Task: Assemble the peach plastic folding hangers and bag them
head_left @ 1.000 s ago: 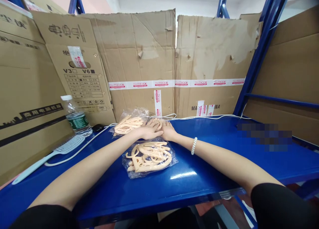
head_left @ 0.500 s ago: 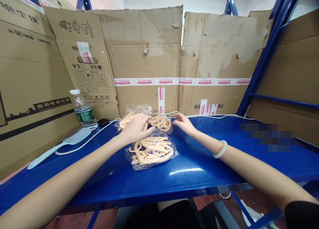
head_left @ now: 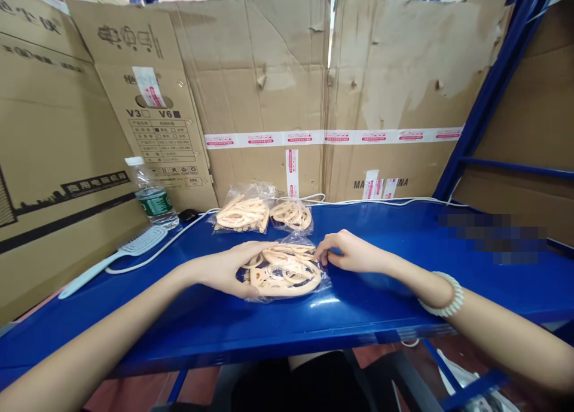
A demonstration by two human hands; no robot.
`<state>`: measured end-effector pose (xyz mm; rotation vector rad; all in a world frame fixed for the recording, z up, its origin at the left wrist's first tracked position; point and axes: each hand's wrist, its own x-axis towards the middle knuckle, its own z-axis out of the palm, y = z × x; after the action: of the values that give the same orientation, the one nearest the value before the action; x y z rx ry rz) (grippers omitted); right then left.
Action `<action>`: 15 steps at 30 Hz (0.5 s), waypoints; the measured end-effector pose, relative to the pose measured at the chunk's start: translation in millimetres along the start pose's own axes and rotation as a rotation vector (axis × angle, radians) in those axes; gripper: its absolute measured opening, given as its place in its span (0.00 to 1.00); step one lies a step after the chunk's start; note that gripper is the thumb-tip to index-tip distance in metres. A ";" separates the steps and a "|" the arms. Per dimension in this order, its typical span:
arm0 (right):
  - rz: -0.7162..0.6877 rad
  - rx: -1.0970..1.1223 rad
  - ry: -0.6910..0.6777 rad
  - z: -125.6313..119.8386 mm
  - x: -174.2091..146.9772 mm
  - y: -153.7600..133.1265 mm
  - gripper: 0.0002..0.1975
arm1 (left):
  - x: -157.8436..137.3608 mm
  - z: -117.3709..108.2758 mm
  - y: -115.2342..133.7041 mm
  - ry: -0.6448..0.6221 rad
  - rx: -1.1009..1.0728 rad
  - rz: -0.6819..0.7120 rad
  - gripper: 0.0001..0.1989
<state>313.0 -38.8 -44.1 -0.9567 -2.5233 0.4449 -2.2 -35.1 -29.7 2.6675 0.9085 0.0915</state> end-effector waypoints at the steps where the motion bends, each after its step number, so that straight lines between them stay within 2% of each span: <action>1: 0.024 -0.064 0.030 -0.7 -3.0 -0.5 0.21 | 2.3 1.3 -1.1 0.003 -0.021 0.045 0.48; 4: 0.061 -0.252 0.091 1.3 -7.2 -3.0 0.14 | 8.2 4.7 -4.0 0.018 -0.077 0.166 0.47; 6: 0.027 -0.352 0.115 5.1 -6.5 -7.3 0.09 | 9.4 7.6 -5.4 0.041 -0.096 0.215 0.46; 8: -0.049 -0.383 0.138 9.1 -4.7 -13.8 0.10 | 8.2 11.3 -6.7 0.076 -0.101 0.237 0.45; 11: -0.158 -0.159 0.108 13.5 -2.9 -23.9 0.13 | 4.5 17.5 -8.0 0.124 -0.122 0.250 0.44; 13: -0.183 0.022 0.085 14.8 -3.2 -27.9 0.13 | 2.8 20.6 -7.9 0.150 -0.147 0.262 0.44; 15: -0.177 0.079 0.093 15.4 -4.1 -29.3 0.17 | 2.2 22.3 -7.3 0.174 -0.165 0.272 0.45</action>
<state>292.2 -64.9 -46.0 -0.7006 -2.4597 0.4321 -1.2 -34.6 -53.2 2.6402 0.5529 0.4472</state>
